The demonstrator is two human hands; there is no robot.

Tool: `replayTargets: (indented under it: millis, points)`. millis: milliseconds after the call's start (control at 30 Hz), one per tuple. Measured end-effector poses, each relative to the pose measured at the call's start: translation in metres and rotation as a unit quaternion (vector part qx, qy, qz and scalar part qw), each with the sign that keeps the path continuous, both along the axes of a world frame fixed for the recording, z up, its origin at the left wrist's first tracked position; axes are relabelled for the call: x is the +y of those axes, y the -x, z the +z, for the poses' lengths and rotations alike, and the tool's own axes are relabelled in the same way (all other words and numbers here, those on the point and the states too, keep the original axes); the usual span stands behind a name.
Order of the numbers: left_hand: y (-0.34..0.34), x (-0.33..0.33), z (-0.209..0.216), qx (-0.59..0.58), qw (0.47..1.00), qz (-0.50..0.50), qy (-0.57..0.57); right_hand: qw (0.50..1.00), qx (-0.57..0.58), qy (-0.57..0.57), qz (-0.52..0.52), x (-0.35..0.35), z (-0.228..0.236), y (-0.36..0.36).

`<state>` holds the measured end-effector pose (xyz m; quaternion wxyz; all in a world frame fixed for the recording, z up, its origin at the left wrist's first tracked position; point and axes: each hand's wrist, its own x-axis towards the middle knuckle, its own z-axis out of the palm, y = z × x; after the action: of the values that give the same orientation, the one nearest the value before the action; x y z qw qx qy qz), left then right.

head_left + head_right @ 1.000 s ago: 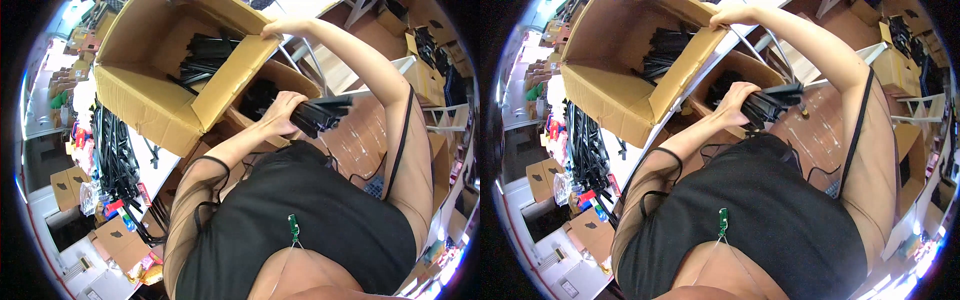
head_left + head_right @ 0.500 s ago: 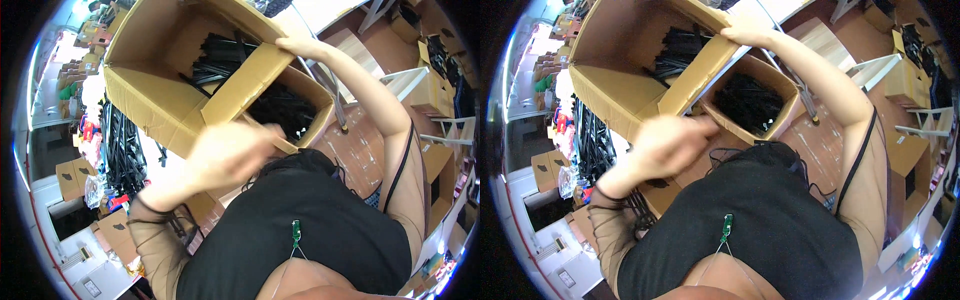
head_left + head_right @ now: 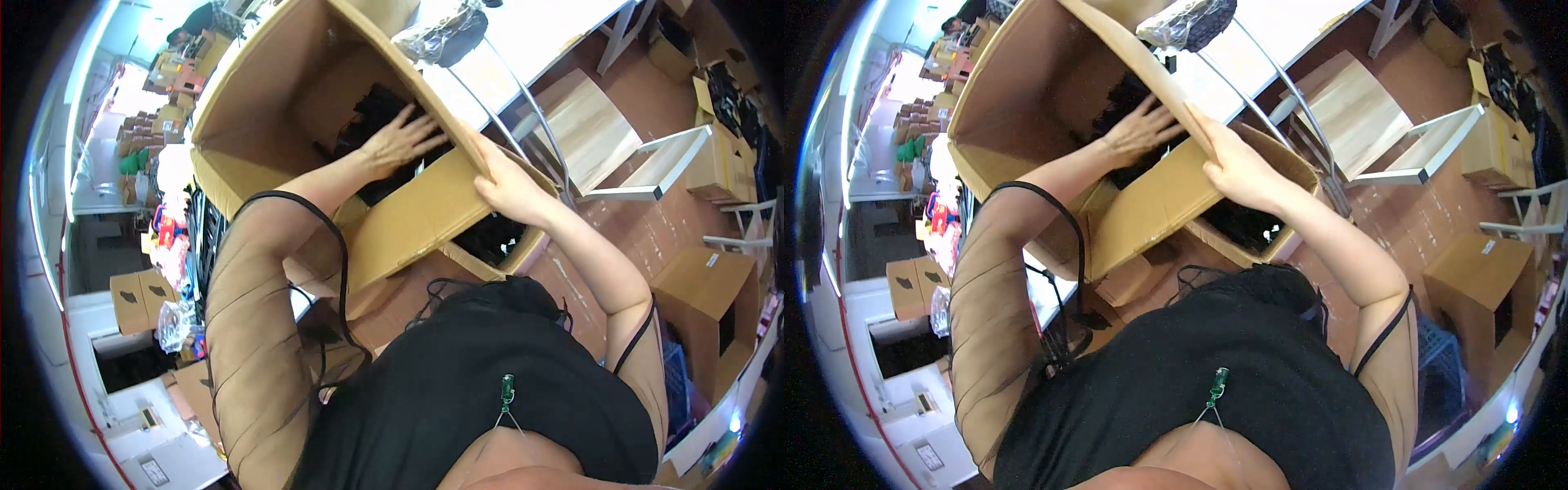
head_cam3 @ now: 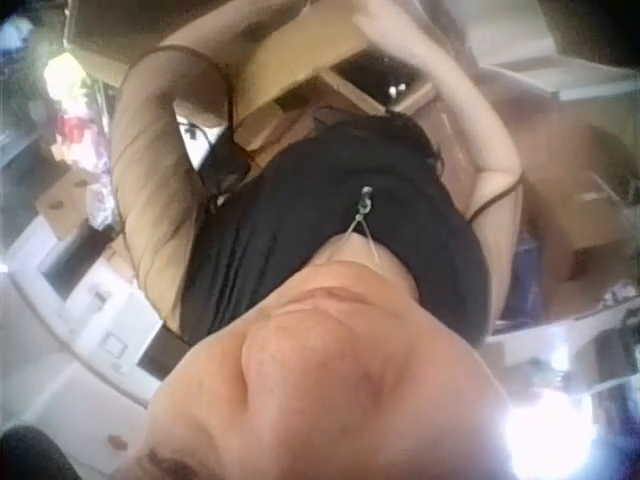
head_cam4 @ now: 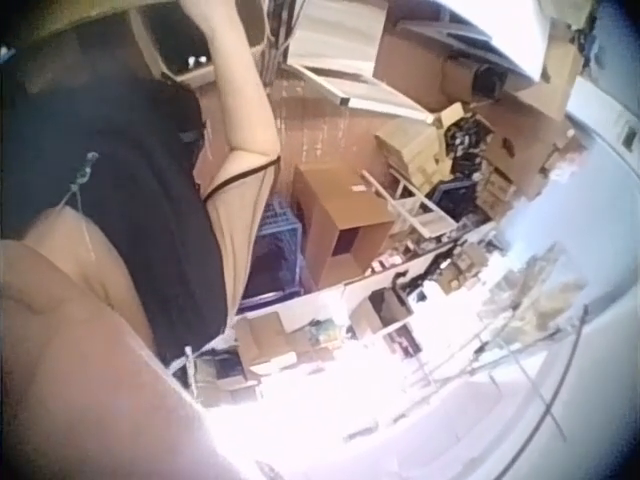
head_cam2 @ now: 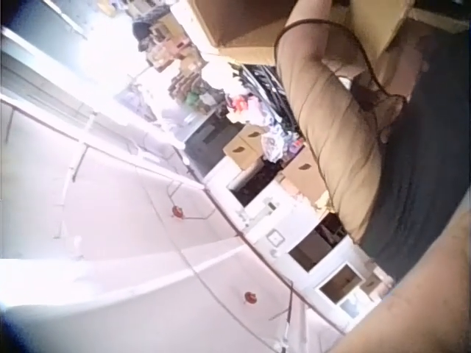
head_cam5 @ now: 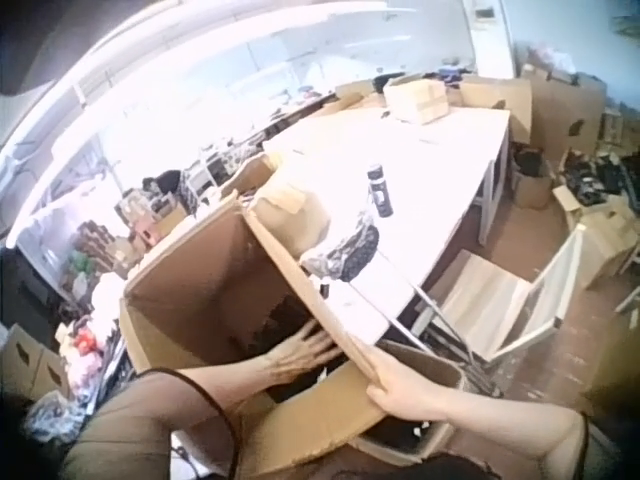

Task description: The person sorts black plastic industrial parts by hand, then packs them into cardboard boxes.

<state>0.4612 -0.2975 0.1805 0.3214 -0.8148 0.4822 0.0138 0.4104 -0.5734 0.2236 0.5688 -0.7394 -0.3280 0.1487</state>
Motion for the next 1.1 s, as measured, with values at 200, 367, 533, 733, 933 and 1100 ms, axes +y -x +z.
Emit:
replayTargets:
  millis: [200, 367, 533, 733, 933, 1100]
  points:
    - [-0.029, 0.004, -0.011, 0.082, 0.994, -0.073, 0.02, 1.0, 0.012, 0.001, -0.022, -0.004, 0.003, 0.005]
    - [-0.035, 0.021, -0.006, 0.114, 0.965, 0.22, 0.085, 1.0, 0.017, 0.008, -0.023, -0.003, 0.005, 0.006]
    - [-0.033, 0.025, -0.024, 0.144, 0.953, 0.214, 0.16, 0.999, 0.028, 0.017, -0.019, -0.003, 0.006, 0.007]
    - [-0.048, 0.037, -0.035, 0.111, 0.978, 0.125, 0.128, 0.999, -0.001, 0.026, -0.026, -0.002, 0.0, 0.006]
    - [-0.052, 0.039, -0.039, 0.131, 0.971, 0.143, 0.141, 0.999, -0.006, 0.017, -0.026, 0.0, 0.003, 0.005]
    - [-0.039, 0.027, -0.014, 0.118, 0.972, 0.174, 0.101, 0.999, 0.012, -0.006, -0.036, 0.004, 0.005, 0.0]
